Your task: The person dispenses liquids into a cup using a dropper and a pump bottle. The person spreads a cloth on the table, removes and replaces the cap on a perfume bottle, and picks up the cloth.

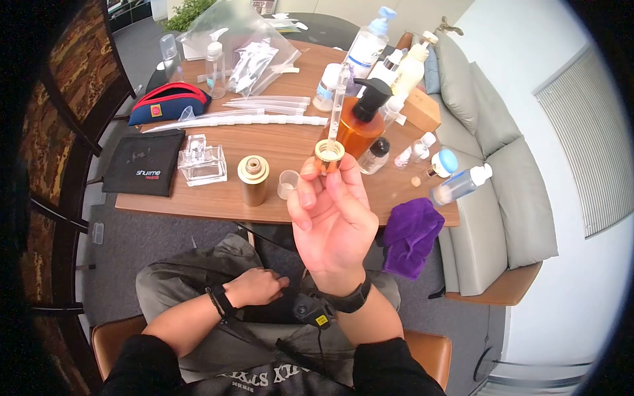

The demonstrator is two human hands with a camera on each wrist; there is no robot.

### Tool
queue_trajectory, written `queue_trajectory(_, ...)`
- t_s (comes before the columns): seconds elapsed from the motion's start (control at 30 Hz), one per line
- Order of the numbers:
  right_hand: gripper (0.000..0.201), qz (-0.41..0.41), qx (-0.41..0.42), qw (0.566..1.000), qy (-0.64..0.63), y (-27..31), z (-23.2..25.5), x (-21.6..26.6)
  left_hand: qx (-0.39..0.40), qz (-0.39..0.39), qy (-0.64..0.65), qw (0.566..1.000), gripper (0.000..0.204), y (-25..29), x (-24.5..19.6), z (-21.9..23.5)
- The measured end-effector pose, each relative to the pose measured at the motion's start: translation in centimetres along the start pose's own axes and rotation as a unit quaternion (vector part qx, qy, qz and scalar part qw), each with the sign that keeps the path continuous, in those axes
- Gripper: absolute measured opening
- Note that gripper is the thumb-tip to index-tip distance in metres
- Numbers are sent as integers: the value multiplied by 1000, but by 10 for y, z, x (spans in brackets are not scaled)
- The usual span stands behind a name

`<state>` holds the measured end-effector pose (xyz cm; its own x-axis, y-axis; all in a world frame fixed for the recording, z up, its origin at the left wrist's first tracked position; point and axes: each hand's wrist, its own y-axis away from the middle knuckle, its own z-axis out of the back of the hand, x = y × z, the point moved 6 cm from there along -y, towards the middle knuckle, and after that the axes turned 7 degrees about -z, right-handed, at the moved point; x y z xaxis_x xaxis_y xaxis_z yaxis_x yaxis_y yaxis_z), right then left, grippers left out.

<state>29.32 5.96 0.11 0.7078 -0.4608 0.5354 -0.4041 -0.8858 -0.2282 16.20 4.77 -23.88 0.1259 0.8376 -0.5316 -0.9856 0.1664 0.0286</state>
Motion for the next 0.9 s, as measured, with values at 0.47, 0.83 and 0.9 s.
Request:
queue_trajectory(0.47, 23, -36, -32, 998, -45, 1, -2, -4, 5, -6, -8, 1000, 33, 0, 0, -2)
queue_trajectory(0.83, 19, -38, -62, 996, -45, 1, 1, -3, 4, -1, -7, 1000, 33, -1, 2, -6)
queue_trajectory(0.9, 19, -39, -65, 996, -45, 2, 1, -3, 11, 2, -9, 1000, 33, -1, 2, -5)
